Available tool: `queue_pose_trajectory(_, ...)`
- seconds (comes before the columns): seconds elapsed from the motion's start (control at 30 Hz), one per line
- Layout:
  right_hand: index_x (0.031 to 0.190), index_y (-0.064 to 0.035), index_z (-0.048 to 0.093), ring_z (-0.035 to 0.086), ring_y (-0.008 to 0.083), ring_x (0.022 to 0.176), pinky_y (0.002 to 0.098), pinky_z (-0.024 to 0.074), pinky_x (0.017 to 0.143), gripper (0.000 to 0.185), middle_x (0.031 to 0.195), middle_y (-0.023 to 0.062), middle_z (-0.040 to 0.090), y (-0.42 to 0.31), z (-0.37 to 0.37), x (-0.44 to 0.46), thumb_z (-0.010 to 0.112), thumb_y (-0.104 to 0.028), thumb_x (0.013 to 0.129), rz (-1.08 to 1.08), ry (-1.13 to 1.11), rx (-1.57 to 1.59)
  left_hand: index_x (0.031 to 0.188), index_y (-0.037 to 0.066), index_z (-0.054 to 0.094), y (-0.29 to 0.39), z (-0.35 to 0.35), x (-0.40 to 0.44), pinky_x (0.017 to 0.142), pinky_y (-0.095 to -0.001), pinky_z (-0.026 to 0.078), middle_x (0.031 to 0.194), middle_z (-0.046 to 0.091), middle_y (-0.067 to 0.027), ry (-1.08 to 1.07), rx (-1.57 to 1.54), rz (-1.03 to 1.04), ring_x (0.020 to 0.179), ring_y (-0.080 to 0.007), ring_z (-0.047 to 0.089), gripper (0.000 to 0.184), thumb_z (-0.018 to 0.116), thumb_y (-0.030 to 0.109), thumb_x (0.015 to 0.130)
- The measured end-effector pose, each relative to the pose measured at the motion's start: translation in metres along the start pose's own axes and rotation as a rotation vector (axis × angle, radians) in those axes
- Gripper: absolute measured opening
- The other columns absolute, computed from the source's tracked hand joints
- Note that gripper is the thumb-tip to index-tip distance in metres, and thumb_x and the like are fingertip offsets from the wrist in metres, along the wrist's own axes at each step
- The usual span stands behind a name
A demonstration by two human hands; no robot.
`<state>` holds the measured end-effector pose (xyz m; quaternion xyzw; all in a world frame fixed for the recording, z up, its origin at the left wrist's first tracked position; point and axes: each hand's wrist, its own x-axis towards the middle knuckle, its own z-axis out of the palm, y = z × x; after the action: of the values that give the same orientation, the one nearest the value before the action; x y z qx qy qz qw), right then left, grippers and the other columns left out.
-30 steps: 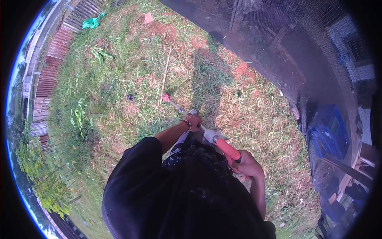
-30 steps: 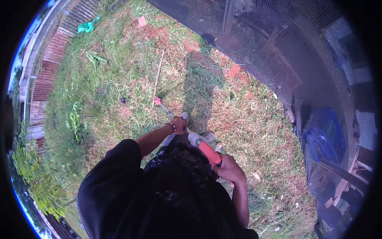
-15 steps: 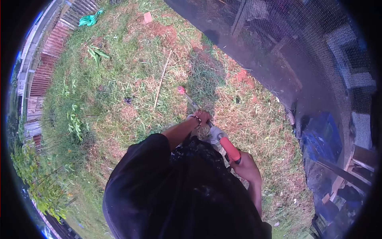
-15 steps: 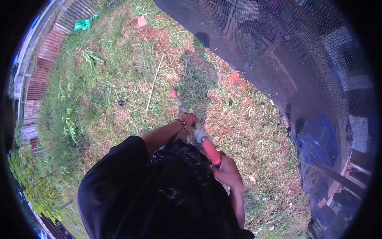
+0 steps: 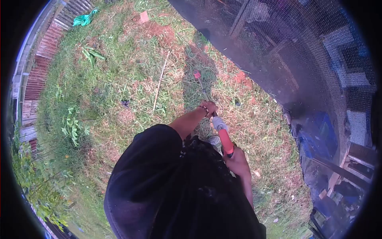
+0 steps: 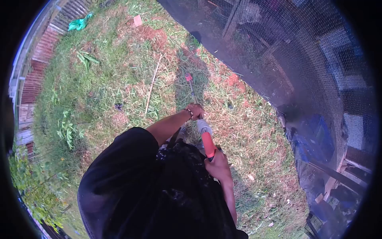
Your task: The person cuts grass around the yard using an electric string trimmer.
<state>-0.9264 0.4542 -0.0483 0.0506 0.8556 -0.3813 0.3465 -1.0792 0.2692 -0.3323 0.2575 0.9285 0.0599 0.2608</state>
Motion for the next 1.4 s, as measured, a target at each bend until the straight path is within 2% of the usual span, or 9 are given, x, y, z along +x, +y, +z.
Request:
queue_pose_trajectory(0.33, 0.09, 0.0, 0.061, 0.055, 0.0116, 0.067, 0.0296, 0.0447, 0.062, 0.018, 0.07, 0.0033, 0.057, -0.004, -0.043, -0.004, 0.062, -0.004, 0.072, 0.022, -0.382, 0.155, 0.077, 0.021, 0.069, -0.028, 0.036, -0.09, 0.076, -0.0449, 0.054, 0.078, 0.068, -0.0045, -0.036, -0.177, 0.217, 0.082, -0.0269, 0.069, 0.026, 0.071, 0.044, 0.065)
queue_pose_trajectory(0.53, 0.091, 0.0011, 0.062, 0.055, 0.0102, 0.064, 0.0285, 0.0444, 0.059, 0.017, 0.07, 0.0023, 0.059, -0.001, -0.045, -0.011, 0.062, -0.004, 0.075, 0.012, -0.402, 0.345, 0.076, 0.021, 0.069, -0.03, 0.036, -0.101, 0.074, -0.0454, 0.054, 0.079, 0.068, -0.0032, -0.019, -0.191, 0.238, 0.083, -0.0269, 0.069, 0.025, 0.071, 0.042, 0.064)
queue_pose_trajectory(0.7, 0.096, 0.0019, 0.061, 0.065, 0.0251, 0.076, 0.0355, 0.0494, 0.072, 0.021, 0.078, 0.0131, 0.064, -0.006, -0.023, 0.004, 0.065, -0.007, 0.078, 0.027, -0.249, 0.149, 0.078, 0.02, 0.067, -0.041, 0.024, -0.062, 0.076, -0.0438, 0.053, 0.077, 0.066, -0.0028, 0.126, -0.214, 0.124, 0.084, -0.0272, 0.068, 0.021, 0.072, 0.037, 0.067)
queue_pose_trajectory(0.83, 0.105, 0.0015, 0.059, 0.064, 0.0405, 0.094, 0.043, 0.0487, 0.086, 0.029, 0.094, 0.0236, 0.064, -0.009, 0.007, 0.02, 0.066, -0.009, 0.078, -0.065, -0.092, 0.071, 0.086, 0.02, 0.065, -0.051, -0.001, -0.036, 0.08, -0.0429, 0.054, 0.095, 0.066, -0.0022, 0.119, -0.119, 0.049, 0.094, -0.025, 0.067, 0.02, 0.07, 0.031, 0.07)
queue_pose_trajectory(0.93, 0.11, 0.0012, 0.058, 0.063, 0.0422, 0.1, 0.0451, 0.0483, 0.088, 0.036, 0.1, 0.025, 0.064, -0.024, 0.024, 0.028, 0.065, -0.009, 0.077, -0.114, -0.02, 0.002, 0.096, 0.02, 0.064, -0.057, -0.01, -0.022, 0.085, -0.0423, 0.054, 0.114, 0.062, -0.0037, 0.03, -0.109, -0.025, 0.106, -0.025, 0.064, 0.023, 0.068, 0.025, 0.074)
queue_pose_trajectory(1.03, 0.115, 0.001, 0.057, 0.061, 0.0434, 0.102, 0.0456, 0.048, 0.089, 0.041, 0.101, 0.0249, 0.064, -0.019, 0.047, 0.039, 0.064, -0.009, 0.076, -0.142, 0.056, -0.075, 0.109, 0.021, 0.063, -0.069, 0.001, -0.009, 0.092, -0.0458, 0.051, 0.119, 0.06, -0.0021, -0.041, -0.148, -0.101, 0.12, -0.0233, 0.058, 0.045, 0.074, 0.017, 0.065)
queue_pose_trajectory(1.07, 0.115, 0.0008, 0.057, 0.061, 0.0436, 0.102, 0.0456, 0.0478, 0.089, 0.041, 0.101, 0.0248, 0.063, -0.018, 0.05, 0.042, 0.064, -0.009, 0.075, -0.152, 0.043, -0.052, 0.109, 0.021, 0.063, -0.075, 0.008, -0.005, 0.093, -0.0459, 0.05, 0.12, 0.059, -0.0017, -0.018, -0.141, -0.06, 0.12, -0.0238, 0.057, 0.048, 0.074, 0.011, 0.063)
queue_pose_trajectory(1.23, 0.109, -0.0004, 0.058, 0.063, 0.0411, 0.094, 0.0439, 0.0483, 0.086, 0.036, 0.094, 0.0229, 0.063, -0.026, 0.046, 0.046, 0.063, -0.008, 0.074, -0.13, -0.105, 0.009, 0.107, 0.022, 0.064, -0.076, 0.005, -0.047, 0.09, -0.0438, 0.051, 0.115, 0.063, -0.0012, -0.067, -0.113, -0.166, 0.118, -0.0231, 0.059, 0.04, 0.071, 0.02, 0.067)
queue_pose_trajectory(1.4, 0.092, -0.001, 0.061, 0.06, 0.0208, 0.07, 0.034, 0.0472, 0.067, 0.019, 0.075, 0.0098, 0.061, -0.026, 0.014, 0.042, 0.062, -0.005, 0.074, -0.071, -0.358, 0.104, 0.089, 0.02, 0.07, -0.081, 0.025, -0.11, 0.082, -0.0438, 0.052, 0.092, 0.069, -0.0054, 0.049, -0.136, -0.091, 0.099, -0.0266, 0.066, 0.024, 0.068, 0.033, 0.068)
